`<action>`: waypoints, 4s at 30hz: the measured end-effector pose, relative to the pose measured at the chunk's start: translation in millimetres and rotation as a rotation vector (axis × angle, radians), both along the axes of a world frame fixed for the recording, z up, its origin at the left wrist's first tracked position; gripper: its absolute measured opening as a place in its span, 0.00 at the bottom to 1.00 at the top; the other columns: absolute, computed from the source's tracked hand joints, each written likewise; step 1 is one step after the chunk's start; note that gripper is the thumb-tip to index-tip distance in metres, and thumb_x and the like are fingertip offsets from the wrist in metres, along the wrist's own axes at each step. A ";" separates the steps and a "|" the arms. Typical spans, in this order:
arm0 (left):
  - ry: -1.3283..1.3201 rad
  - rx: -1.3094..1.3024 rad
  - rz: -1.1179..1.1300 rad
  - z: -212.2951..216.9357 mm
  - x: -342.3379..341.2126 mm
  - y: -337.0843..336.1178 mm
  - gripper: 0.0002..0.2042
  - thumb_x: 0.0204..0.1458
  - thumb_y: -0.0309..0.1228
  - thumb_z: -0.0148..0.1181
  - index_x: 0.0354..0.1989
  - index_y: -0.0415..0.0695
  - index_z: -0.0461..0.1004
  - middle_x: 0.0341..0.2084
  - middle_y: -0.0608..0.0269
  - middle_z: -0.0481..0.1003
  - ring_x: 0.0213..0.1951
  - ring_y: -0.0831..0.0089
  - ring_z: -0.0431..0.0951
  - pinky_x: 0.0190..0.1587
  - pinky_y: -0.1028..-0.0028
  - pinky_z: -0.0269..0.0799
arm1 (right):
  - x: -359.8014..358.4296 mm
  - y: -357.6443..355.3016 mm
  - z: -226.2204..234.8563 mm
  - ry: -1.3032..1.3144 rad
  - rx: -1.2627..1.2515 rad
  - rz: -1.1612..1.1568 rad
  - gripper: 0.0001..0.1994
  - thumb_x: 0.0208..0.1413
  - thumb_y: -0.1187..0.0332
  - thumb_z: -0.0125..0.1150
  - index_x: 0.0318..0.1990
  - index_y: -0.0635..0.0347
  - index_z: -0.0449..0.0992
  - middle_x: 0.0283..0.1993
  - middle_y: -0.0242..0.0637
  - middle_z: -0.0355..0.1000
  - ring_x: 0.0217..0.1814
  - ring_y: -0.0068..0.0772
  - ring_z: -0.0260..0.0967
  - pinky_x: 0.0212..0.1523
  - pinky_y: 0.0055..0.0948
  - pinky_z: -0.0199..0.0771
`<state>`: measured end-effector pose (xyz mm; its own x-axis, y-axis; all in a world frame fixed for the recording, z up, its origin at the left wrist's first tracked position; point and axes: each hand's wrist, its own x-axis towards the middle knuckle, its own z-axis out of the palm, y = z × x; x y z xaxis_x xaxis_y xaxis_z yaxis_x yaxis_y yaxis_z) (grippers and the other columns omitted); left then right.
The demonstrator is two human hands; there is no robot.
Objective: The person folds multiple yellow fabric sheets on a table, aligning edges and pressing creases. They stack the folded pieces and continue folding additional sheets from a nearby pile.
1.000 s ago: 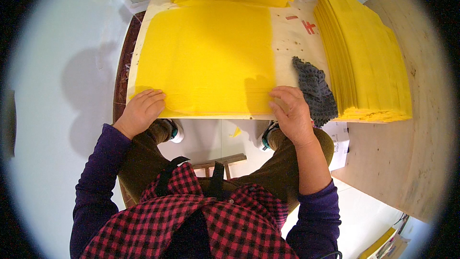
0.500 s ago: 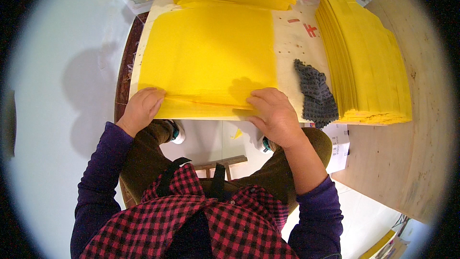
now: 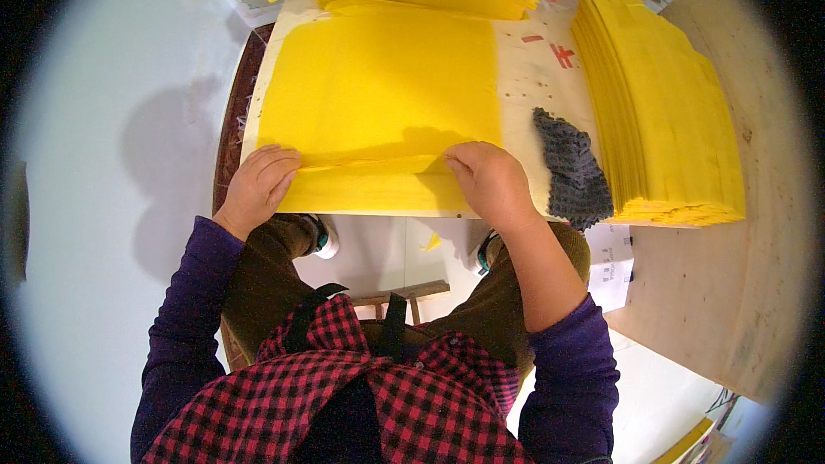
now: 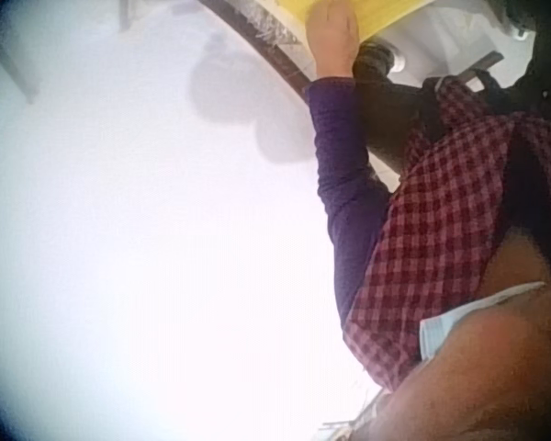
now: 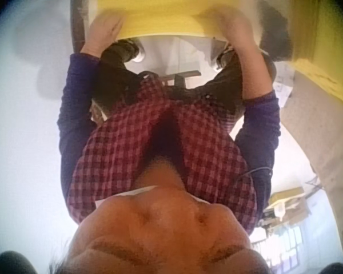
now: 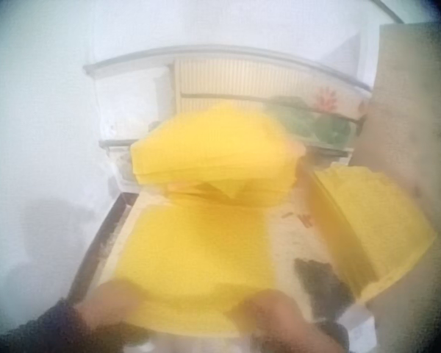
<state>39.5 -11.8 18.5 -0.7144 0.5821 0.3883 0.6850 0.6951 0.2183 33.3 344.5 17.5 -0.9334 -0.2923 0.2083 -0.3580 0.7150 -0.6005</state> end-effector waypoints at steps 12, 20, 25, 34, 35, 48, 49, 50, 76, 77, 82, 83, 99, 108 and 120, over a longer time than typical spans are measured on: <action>-1.439 1.344 0.278 4.8 54.1 78.6 0.16 0.61 0.36 0.54 0.48 0.35 0.69 0.45 0.50 0.73 0.48 0.63 0.76 0.50 0.67 0.73 | -6.7 1.2 -10.6 -0.107 -0.132 -0.028 0.07 0.55 0.73 0.59 0.39 0.66 0.77 0.34 0.47 0.75 0.36 0.43 0.74 0.39 0.30 0.72; -1.546 1.627 0.527 -17.8 25.6 115.2 0.25 0.60 0.42 0.54 0.52 0.28 0.63 0.48 0.42 0.70 0.51 0.55 0.74 0.54 0.65 0.72 | -5.3 2.5 -8.9 -0.057 -0.141 0.011 0.08 0.55 0.67 0.57 0.38 0.61 0.78 0.37 0.47 0.75 0.40 0.50 0.72 0.42 0.39 0.73; -1.528 1.619 0.585 -21.2 20.9 117.9 0.29 0.60 0.44 0.55 0.53 0.26 0.61 0.49 0.41 0.70 0.51 0.55 0.74 0.54 0.65 0.72 | -1.4 9.3 -6.4 -0.048 -0.183 0.084 0.09 0.53 0.67 0.60 0.38 0.61 0.78 0.38 0.46 0.76 0.45 0.49 0.71 0.47 0.40 0.71; -1.500 1.622 0.582 -25.0 22.7 118.4 0.29 0.60 0.43 0.54 0.54 0.25 0.60 0.50 0.40 0.69 0.51 0.55 0.74 0.55 0.65 0.72 | -0.3 91.1 18.5 0.117 0.234 -0.543 0.20 0.49 0.68 0.65 0.51 0.62 0.72 0.54 0.48 0.66 0.57 0.52 0.64 0.56 0.39 0.66; -1.496 1.632 0.588 -25.0 22.8 118.8 0.29 0.60 0.43 0.54 0.54 0.25 0.60 0.50 0.40 0.69 0.51 0.55 0.74 0.55 0.65 0.72 | 0.2 97.8 16.4 0.012 0.284 -0.609 0.21 0.50 0.66 0.65 0.51 0.61 0.72 0.55 0.48 0.66 0.58 0.52 0.63 0.56 0.39 0.66; -1.497 1.637 0.586 -22.9 23.2 121.5 0.29 0.60 0.44 0.54 0.54 0.27 0.60 0.51 0.41 0.69 0.53 0.56 0.73 0.56 0.66 0.71 | -34.7 119.0 -2.4 0.042 0.401 -0.600 0.14 0.59 0.58 0.56 0.38 0.61 0.77 0.42 0.45 0.72 0.47 0.54 0.68 0.45 0.44 0.70; -1.496 1.640 0.589 -23.1 23.6 121.6 0.29 0.60 0.44 0.54 0.54 0.27 0.60 0.51 0.41 0.69 0.52 0.56 0.73 0.56 0.66 0.71 | -27.5 111.5 0.4 0.193 0.376 -0.598 0.13 0.58 0.59 0.56 0.38 0.61 0.77 0.41 0.45 0.72 0.47 0.53 0.68 0.46 0.43 0.70; -1.494 1.642 0.586 -23.3 23.6 121.7 0.29 0.60 0.44 0.54 0.54 0.27 0.60 0.51 0.40 0.69 0.52 0.56 0.73 0.56 0.65 0.71 | -23.3 103.1 4.0 0.344 0.348 -0.593 0.12 0.57 0.60 0.57 0.38 0.61 0.77 0.41 0.44 0.72 0.47 0.52 0.68 0.47 0.43 0.69; -1.442 1.634 0.642 -16.8 26.9 126.6 0.14 0.63 0.36 0.50 0.47 0.38 0.64 0.44 0.44 0.72 0.47 0.57 0.77 0.49 0.65 0.76 | -42.0 -52.2 13.6 -0.300 0.085 0.219 0.10 0.49 0.60 0.62 0.31 0.56 0.80 0.29 0.43 0.76 0.33 0.47 0.74 0.34 0.41 0.72; -1.443 1.644 0.635 -16.7 27.1 126.5 0.14 0.63 0.36 0.50 0.47 0.38 0.64 0.44 0.44 0.72 0.47 0.57 0.77 0.49 0.65 0.76 | -42.4 -53.6 13.1 -0.305 0.075 0.214 0.10 0.49 0.61 0.62 0.31 0.57 0.80 0.29 0.43 0.76 0.33 0.48 0.74 0.34 0.41 0.72; -1.445 1.667 0.626 -17.0 28.4 125.8 0.12 0.63 0.34 0.50 0.46 0.37 0.64 0.45 0.44 0.72 0.48 0.56 0.76 0.50 0.64 0.75 | -46.3 -55.6 7.7 -0.332 0.016 0.235 0.10 0.48 0.62 0.62 0.32 0.58 0.80 0.29 0.45 0.75 0.32 0.48 0.73 0.33 0.40 0.72; -1.449 1.670 0.624 -17.2 28.6 125.6 0.12 0.63 0.34 0.50 0.46 0.37 0.63 0.45 0.43 0.72 0.48 0.55 0.76 0.50 0.64 0.75 | -47.4 -55.5 6.8 -0.334 -0.004 0.241 0.10 0.48 0.62 0.62 0.32 0.59 0.80 0.29 0.45 0.75 0.32 0.48 0.73 0.33 0.40 0.72; -1.559 1.623 0.510 -23.2 33.9 115.3 0.13 0.61 0.31 0.51 0.47 0.33 0.67 0.48 0.44 0.72 0.51 0.55 0.75 0.55 0.63 0.72 | -54.2 -61.2 19.6 -0.286 0.059 0.202 0.11 0.52 0.62 0.58 0.35 0.60 0.78 0.32 0.48 0.75 0.35 0.50 0.73 0.36 0.41 0.72; -1.738 1.503 0.203 13.4 57.8 118.3 0.15 0.62 0.39 0.52 0.41 0.37 0.72 0.38 0.48 0.77 0.39 0.63 0.80 0.45 0.67 0.76 | -52.0 -59.3 22.4 -0.267 0.029 0.243 0.10 0.53 0.67 0.58 0.33 0.67 0.76 0.25 0.45 0.72 0.25 0.35 0.68 0.29 0.33 0.67; -1.529 1.644 0.579 -7.7 23.3 129.8 0.20 0.61 0.42 0.53 0.48 0.35 0.66 0.40 0.49 0.73 0.42 0.61 0.78 0.45 0.69 0.77 | -53.4 -57.8 16.5 -0.275 -0.026 0.241 0.09 0.54 0.68 0.59 0.32 0.67 0.76 0.23 0.42 0.71 0.24 0.30 0.67 0.28 0.29 0.67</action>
<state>62.8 118.0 10.8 -0.7538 0.1506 -0.6396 -0.6009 -0.5518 0.5783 -20.2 286.7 34.0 -0.8605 -0.5086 -0.0309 -0.3368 0.6131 -0.7146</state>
